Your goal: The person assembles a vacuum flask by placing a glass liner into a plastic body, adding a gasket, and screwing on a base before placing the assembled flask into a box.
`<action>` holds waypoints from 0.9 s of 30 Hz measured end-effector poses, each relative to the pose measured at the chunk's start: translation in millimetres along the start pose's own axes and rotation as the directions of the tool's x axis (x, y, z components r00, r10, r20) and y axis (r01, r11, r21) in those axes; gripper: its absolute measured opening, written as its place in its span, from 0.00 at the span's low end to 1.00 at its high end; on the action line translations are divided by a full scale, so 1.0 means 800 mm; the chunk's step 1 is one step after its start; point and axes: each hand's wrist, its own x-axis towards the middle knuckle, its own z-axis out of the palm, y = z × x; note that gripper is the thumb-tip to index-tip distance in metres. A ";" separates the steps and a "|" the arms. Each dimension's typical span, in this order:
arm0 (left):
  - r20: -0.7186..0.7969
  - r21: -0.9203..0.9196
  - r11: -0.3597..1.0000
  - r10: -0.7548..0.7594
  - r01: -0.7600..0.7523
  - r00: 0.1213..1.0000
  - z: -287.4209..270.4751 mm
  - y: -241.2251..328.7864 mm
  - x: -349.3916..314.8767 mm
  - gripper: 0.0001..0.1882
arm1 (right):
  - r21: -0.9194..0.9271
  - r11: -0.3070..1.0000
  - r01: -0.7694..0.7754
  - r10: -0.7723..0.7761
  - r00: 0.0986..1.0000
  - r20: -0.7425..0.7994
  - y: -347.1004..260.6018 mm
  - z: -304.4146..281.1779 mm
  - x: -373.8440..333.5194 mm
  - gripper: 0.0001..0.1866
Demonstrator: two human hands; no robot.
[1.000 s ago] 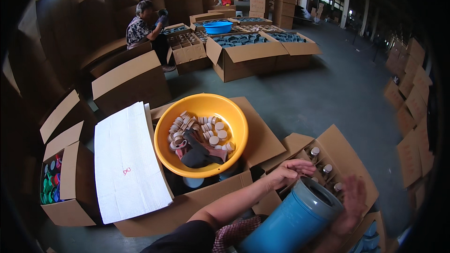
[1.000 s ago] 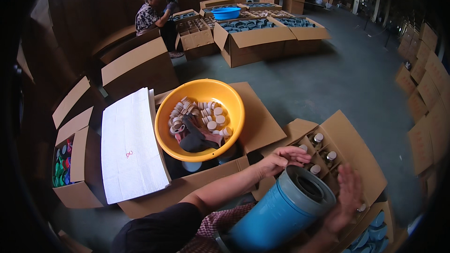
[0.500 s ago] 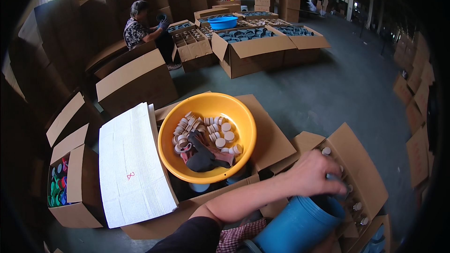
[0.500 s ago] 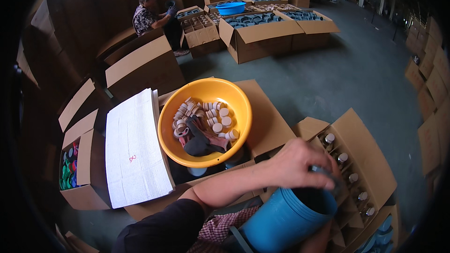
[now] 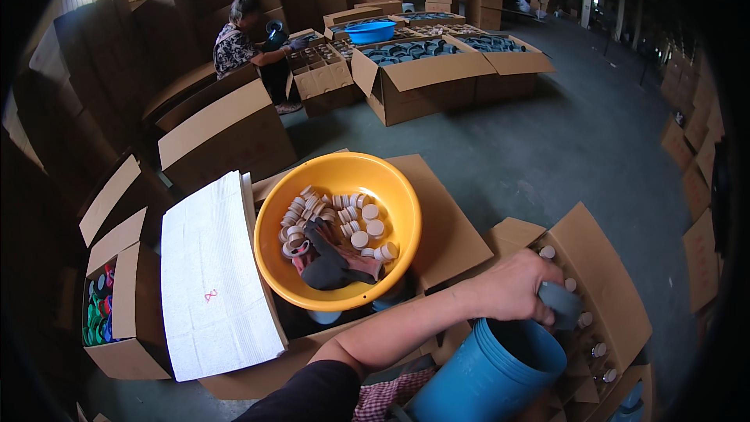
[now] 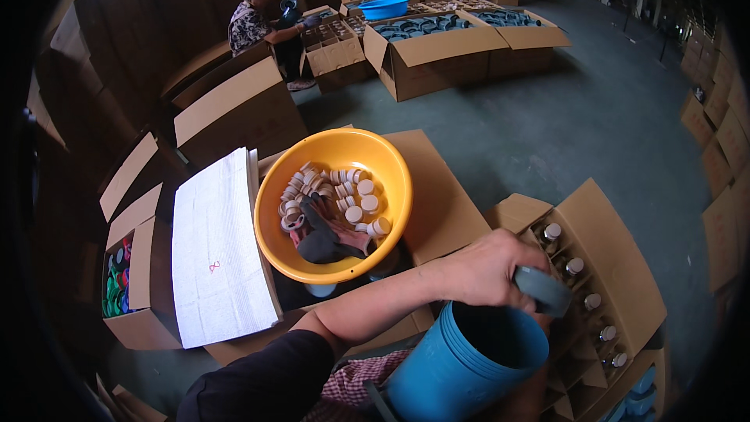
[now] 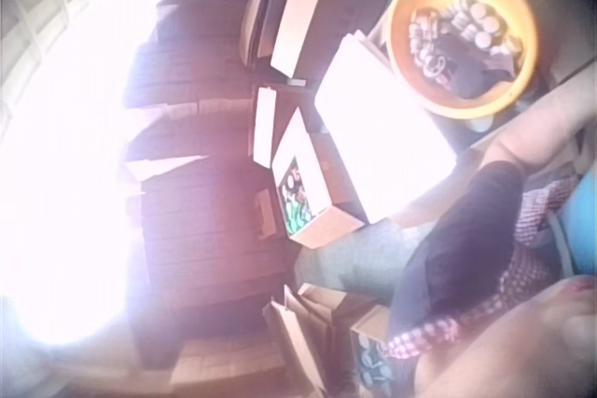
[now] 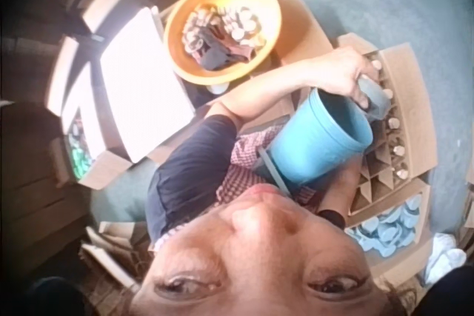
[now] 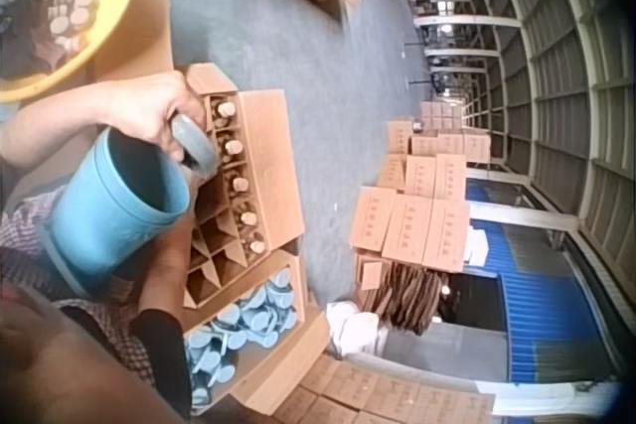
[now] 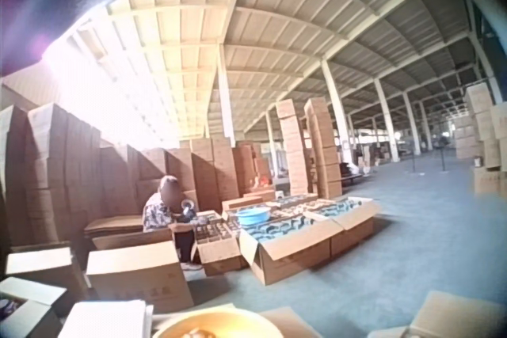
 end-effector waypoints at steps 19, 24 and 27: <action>0.160 -0.987 -0.086 -0.450 0.136 0.879 0.228 -0.212 -0.072 0.31 | 0.193 0.856 0.480 -0.347 0.809 -0.474 -0.172 -0.249 -0.145 0.36; 0.079 -0.910 -0.403 -0.406 -0.100 0.910 0.164 -0.056 0.004 0.14 | -0.282 0.532 0.799 -0.836 0.441 -0.328 -0.236 -0.331 -0.230 0.30; -0.124 -0.909 -0.380 -0.142 -0.170 0.982 0.156 -0.115 0.045 0.22 | -0.269 0.289 0.919 -0.955 0.257 -0.150 -0.257 -0.353 -0.255 0.26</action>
